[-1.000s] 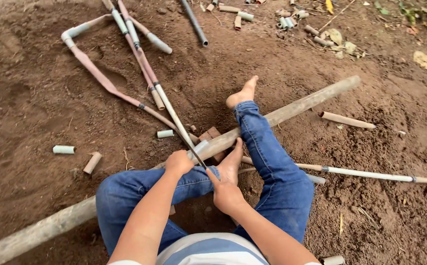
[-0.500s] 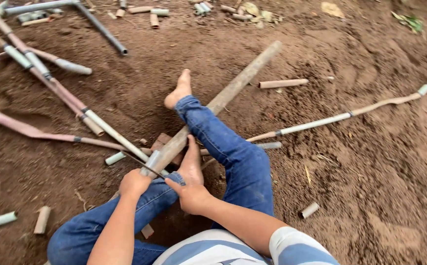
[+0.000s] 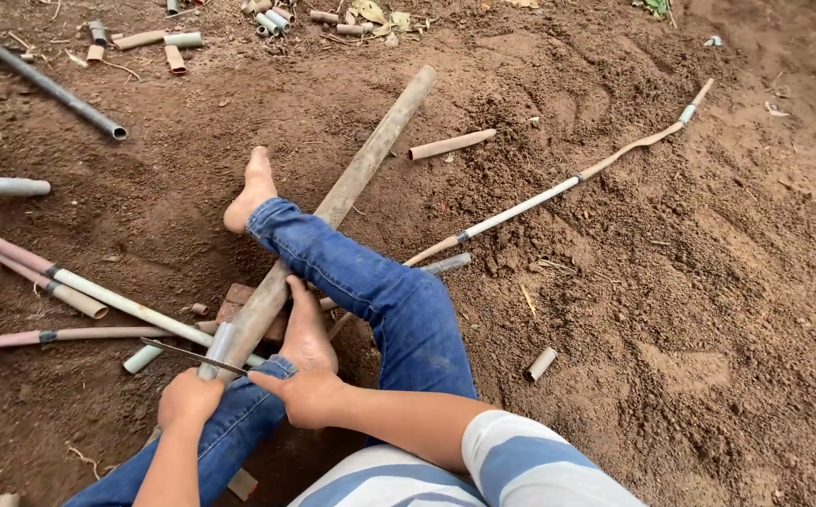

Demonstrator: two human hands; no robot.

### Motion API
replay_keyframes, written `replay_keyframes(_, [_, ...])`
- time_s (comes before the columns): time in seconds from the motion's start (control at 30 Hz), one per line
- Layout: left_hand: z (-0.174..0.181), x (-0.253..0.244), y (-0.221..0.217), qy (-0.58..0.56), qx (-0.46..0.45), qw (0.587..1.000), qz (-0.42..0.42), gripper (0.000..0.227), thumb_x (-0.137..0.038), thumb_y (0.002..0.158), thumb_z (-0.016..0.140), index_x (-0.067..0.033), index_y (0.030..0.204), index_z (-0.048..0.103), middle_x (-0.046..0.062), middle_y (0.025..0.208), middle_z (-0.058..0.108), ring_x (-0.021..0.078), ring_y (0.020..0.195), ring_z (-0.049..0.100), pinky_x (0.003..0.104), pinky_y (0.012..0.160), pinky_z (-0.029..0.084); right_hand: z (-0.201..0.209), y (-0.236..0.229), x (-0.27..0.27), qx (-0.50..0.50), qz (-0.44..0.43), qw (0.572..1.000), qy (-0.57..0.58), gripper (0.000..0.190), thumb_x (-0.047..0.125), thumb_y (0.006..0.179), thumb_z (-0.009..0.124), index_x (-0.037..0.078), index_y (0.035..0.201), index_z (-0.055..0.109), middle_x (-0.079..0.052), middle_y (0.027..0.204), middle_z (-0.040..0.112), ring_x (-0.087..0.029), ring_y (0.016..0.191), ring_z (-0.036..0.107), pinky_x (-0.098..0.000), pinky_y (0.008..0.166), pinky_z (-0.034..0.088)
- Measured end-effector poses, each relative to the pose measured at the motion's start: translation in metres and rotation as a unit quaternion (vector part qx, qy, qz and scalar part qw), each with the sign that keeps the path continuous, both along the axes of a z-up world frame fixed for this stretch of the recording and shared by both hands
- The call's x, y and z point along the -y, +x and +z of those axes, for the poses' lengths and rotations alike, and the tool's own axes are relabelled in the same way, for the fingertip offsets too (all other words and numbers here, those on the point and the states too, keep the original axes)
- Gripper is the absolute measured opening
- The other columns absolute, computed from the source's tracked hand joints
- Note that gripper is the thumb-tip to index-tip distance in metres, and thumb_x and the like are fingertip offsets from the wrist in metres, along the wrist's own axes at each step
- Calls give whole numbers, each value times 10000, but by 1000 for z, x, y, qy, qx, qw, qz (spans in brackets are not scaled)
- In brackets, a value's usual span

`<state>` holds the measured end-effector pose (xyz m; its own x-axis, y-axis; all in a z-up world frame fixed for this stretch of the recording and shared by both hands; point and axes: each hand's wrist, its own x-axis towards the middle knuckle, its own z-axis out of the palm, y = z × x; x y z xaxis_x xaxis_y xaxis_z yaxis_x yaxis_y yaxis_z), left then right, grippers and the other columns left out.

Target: Cutting PVC pipes into smaller sections using a handheld hacksaw blade while sitting on the ground.

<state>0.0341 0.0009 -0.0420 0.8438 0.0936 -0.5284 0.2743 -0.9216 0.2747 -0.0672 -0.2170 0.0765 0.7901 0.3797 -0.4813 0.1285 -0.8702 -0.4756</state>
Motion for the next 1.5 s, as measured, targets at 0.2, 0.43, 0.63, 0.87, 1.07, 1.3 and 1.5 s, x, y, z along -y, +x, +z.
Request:
replay_keyframes(0.2, [5, 1, 1, -8, -6, 1000, 5, 452, -429, 904, 652, -115, 1188, 809, 147, 1109, 839, 382, 1021, 778, 457, 865, 600, 17, -26, 27, 57, 21, 998, -4, 799, 80, 908, 513, 179, 1687, 362, -251, 1003, 756, -453, 810, 714, -481, 707, 565])
replay_keyframes(0.43, [15, 5, 1, 6, -18, 1000, 6, 444, -459, 917, 663, -125, 1164, 820, 142, 1092, 847, 371, 991, 794, 453, 832, 615, 19, -2, 10, 44, 30, 998, -27, 812, 106, 945, 517, 229, 1718, 301, -223, 1213, 754, -427, 1034, 730, -467, 822, 572])
replay_keyframes(0.63, [21, 7, -6, -21, -15, 999, 34, 473, -425, 902, 647, -87, 1191, 806, 189, 1205, 805, 431, 1090, 740, 499, 904, 596, 59, -14, 6, 206, -213, 818, 492, 1174, -24, 779, 674, 31, 1683, -75, -239, 1786, -43, -377, 1670, -41, -478, 1349, -25])
replay_keyframes(0.87, [69, 11, -20, -123, 0, 991, 49, 537, -308, 939, 607, 20, 1344, 736, 257, 1262, 765, 445, 1260, 686, 577, 1046, 564, -53, -22, 39, 182, 85, 970, -136, 809, 169, 959, 470, 314, 1725, 256, -146, 779, 732, -356, 742, 779, -457, 635, 635])
replay_keyframes(1.07, [11, 5, -17, -156, 55, 984, 62, 398, -332, 900, 678, -2, 1097, 777, 181, 993, 777, 381, 984, 750, 505, 832, 622, -32, -7, 22, 181, 108, 971, -111, 740, 168, 1001, 513, 247, 1710, 318, -175, 839, 713, -370, 709, 748, -441, 638, 619])
replay_keyframes(1.3, [6, 5, -9, -183, 61, 981, 34, 354, -299, 891, 680, 21, 1008, 776, 156, 837, 743, 337, 824, 750, 481, 712, 617, -35, -21, 57, 109, 96, 988, -57, 753, 92, 1039, 493, 153, 1743, 235, -212, 696, 733, -347, 580, 737, -388, 490, 595])
replay_keyframes(1.5, [19, 5, -12, -182, 51, 982, 30, 396, -304, 927, 679, 23, 1131, 768, 176, 939, 765, 354, 916, 757, 508, 797, 620, -27, 5, 16, 107, 82, 987, -91, 730, 176, 1056, 453, 214, 1745, 214, -248, 883, 761, -429, 798, 779, -491, 682, 656])
